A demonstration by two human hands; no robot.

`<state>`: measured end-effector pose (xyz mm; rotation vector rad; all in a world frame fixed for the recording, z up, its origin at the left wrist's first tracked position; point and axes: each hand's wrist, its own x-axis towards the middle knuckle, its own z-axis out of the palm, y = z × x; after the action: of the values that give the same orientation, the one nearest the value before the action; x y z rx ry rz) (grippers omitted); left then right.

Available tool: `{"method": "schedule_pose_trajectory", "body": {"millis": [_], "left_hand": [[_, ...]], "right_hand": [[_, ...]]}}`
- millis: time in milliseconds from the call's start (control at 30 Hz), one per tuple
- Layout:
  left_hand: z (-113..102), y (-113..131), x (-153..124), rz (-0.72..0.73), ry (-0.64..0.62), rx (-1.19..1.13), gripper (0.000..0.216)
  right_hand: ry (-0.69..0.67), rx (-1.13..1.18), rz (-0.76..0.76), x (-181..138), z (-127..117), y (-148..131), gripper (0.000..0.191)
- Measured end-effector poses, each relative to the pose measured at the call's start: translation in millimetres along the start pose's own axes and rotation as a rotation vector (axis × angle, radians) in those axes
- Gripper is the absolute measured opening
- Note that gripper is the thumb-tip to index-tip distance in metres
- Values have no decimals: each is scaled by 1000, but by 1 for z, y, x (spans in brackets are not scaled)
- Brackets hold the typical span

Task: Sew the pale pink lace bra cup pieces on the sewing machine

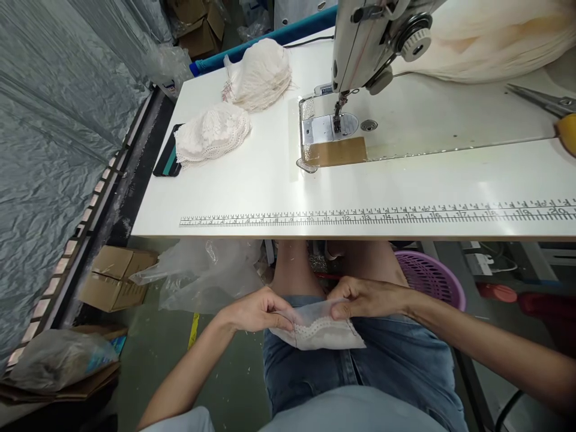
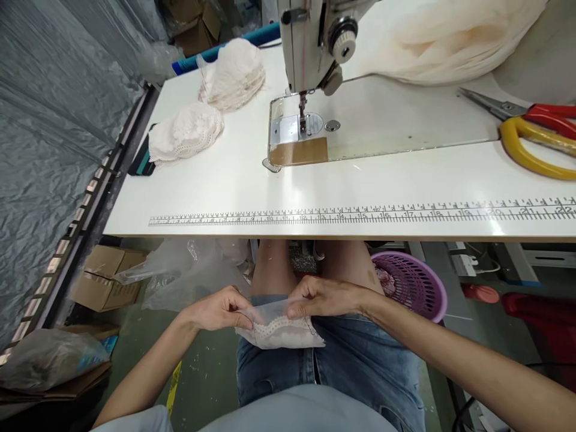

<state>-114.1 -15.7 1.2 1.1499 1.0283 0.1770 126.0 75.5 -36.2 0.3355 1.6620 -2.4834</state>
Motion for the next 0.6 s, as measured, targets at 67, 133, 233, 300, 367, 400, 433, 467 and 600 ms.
{"method": "schedule_pose_trajectory", "body": {"millis": [67,133,233,300,367,400,433,467,600], "left_hand": [[0,1,0,6,-4,-9,38],[-1,2,0,7,-3,-18,38],[-2,3,0,13,-11,-22,37],[-2,4,0,8,-21,-24,37],[-3,6,1,-2,-25,-33,36],[-3,6,2,-6,-26,-39,35],[-3,7,3,-8,-27,-42,34],[-3,8,4,-6,-29,-42,34],[-4,8,6,29,-58,-26,33]], "right_hand": [[-17,-11,-5,0,-2,-2,55],[-24,-19,-7,0,-5,-4,55],[-33,-24,-4,0,-7,-5,55],[-36,-28,-2,0,-9,-5,55],[-37,-32,1,-1,-10,-4,54],[-41,-32,3,-1,-11,-3,52],[-45,-29,10,-1,-11,-2,49],[-48,-23,20,0,-11,-2,45],[-38,-20,74,5,-9,-2,35]]}}
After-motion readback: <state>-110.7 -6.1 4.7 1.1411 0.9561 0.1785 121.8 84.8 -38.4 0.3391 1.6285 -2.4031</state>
